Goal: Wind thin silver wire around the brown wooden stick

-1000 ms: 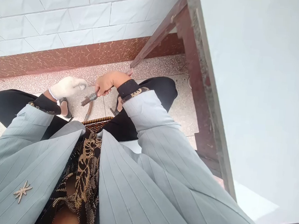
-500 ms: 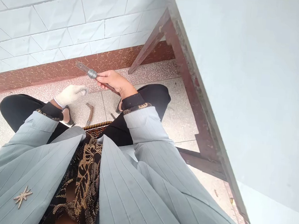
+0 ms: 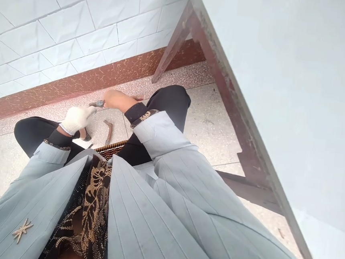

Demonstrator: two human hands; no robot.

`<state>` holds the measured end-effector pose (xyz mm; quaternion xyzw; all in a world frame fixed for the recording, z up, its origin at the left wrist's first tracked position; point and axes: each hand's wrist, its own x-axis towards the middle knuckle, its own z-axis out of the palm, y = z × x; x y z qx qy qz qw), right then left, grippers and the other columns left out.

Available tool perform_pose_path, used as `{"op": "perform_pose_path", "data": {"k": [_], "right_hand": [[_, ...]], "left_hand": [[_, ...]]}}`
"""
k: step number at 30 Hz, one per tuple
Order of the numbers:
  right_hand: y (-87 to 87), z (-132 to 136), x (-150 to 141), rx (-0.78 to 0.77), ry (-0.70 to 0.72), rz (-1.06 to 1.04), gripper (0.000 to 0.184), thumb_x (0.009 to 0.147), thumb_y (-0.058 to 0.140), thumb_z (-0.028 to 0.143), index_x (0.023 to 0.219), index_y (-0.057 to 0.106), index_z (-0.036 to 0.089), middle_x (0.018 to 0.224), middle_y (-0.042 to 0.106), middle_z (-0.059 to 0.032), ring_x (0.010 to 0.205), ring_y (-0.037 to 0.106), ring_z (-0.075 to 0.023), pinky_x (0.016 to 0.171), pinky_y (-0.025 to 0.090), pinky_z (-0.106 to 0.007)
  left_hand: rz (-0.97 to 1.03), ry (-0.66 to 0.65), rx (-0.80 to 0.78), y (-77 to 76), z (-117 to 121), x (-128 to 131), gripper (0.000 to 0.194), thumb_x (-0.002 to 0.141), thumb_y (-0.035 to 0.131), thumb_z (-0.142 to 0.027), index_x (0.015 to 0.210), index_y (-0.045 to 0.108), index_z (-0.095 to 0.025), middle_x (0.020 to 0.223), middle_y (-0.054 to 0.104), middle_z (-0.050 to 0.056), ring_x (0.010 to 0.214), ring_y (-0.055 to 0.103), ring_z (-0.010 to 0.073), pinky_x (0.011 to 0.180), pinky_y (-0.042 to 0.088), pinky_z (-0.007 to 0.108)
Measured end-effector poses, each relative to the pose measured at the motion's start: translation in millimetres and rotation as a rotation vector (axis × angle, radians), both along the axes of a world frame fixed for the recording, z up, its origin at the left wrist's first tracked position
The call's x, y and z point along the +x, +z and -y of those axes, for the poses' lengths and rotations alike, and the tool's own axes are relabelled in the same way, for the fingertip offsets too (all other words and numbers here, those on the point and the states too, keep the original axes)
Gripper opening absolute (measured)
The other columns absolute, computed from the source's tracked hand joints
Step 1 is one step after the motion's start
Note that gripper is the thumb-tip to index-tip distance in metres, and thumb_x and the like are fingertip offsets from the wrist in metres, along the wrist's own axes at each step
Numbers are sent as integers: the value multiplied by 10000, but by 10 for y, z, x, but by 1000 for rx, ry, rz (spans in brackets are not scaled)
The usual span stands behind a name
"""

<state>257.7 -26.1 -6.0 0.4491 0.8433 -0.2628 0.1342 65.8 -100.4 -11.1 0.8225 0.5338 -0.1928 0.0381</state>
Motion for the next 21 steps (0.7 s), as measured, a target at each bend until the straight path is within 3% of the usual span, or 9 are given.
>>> {"op": "perform_pose_path", "data": {"k": [2,5,9,10,14,21], "right_hand": [[-1,38,-82,-69,77,74,337,992,644,199,1235,820,45,1191,784,-226,1055,716,-289,825,449,-346],[-16,40,-79,-304,208,99,253,989,671,178,1151,836,72,914,781,-116,839,689,-205,790,451,-311],[-9,-64,174,-708,358,-208,115,968,694,140,975,808,124,690,636,25,645,573,-108,694,419,-241],[-6,-98,258,-732,333,-342,80,955,721,162,926,792,138,699,640,30,647,569,-101,693,421,-233],[-35,-182,505,-530,-57,-759,207,966,718,229,777,682,154,654,597,42,579,485,-76,619,394,-219],[-178,-149,428,-549,-463,-934,250,1000,692,243,774,621,162,625,587,23,544,473,-85,540,384,-221]], "left_hand": [[-14,-46,-33,59,-24,-25,366,1049,435,-294,1270,723,-251,1103,798,110,957,771,294,717,465,345],[84,-98,-109,74,-145,-140,334,1019,457,-307,1151,754,-231,1035,795,91,942,754,277,764,493,347],[500,-45,-173,-109,-321,-329,359,1007,420,-333,1081,745,-200,981,782,58,895,716,217,834,533,325],[591,4,-175,-176,-342,-351,355,999,422,-340,1052,739,-189,964,777,60,880,707,211,836,539,323],[731,101,-165,-384,-316,-302,311,961,458,-373,944,704,-183,912,746,62,855,677,210,851,528,343],[801,165,-192,-540,-187,-115,302,970,415,-357,963,666,-189,897,723,44,852,661,196,846,515,319]]}}
